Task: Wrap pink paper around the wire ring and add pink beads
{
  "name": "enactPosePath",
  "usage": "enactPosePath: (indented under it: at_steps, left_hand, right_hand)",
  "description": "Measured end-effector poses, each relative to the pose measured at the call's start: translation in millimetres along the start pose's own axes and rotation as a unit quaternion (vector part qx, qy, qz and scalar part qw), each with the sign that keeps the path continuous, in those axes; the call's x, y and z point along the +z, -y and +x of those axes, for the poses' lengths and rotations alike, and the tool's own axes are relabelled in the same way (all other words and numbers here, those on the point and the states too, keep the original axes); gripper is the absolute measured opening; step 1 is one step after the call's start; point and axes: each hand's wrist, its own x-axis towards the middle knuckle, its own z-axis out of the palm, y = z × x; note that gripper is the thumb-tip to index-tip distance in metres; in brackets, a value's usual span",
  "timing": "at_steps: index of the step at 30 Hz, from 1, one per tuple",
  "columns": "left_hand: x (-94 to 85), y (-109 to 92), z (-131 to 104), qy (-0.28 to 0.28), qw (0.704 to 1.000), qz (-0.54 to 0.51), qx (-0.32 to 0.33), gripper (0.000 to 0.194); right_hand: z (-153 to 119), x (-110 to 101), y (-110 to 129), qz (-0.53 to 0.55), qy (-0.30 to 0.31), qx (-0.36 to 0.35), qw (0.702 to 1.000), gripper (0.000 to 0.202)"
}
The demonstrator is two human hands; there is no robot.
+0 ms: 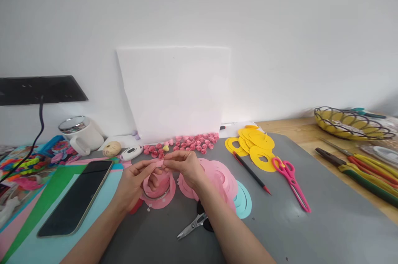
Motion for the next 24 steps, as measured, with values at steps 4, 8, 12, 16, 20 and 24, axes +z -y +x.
enactPosePath:
  at_steps: [4,8,12,16,20,24]
  left_hand:
    - [0.8,-0.7,-1.2,0.005,1.000,0.010,-0.001,0.025]
    - [0.8,-1.1,-3.7,0.011,1.000,0.011,-0.001,0.024]
    - [0.9,-2.0,-3.8,0.004,1.000,0.014,-0.004,0.026]
    - [0.9,-2.8,-2.2,-0.010,1.000,0.005,-0.002,0.029]
    - [0.0,-1.6,-0.8,-0.009,1.000,-0.002,0.002,0.029]
    - [-0.4,-0.3,-0.6,-0.004,1.000,0.000,0.001,0.028]
  right_hand:
    - [-1.0,0.0,1.4,-0.009,0.004,-0.003,1.000,0.025]
    - [-0.9,0.5,1.6,-0.014,0.001,-0.008,1.000,0.020]
    - [-0.3,1.0,2.0,-0.018,0.007,-0.009,1.000,0.020]
    - [-0.9,1.2,3.3,-0.029,0.020,-0.003,0.999,0.021]
    - [-1.0,1.0,2.9,-0.025,0.023,0.008,0.999,0.024]
    - [0.4,-0.3,0.1,0.000,0.021,-0.001,1.000,0.023]
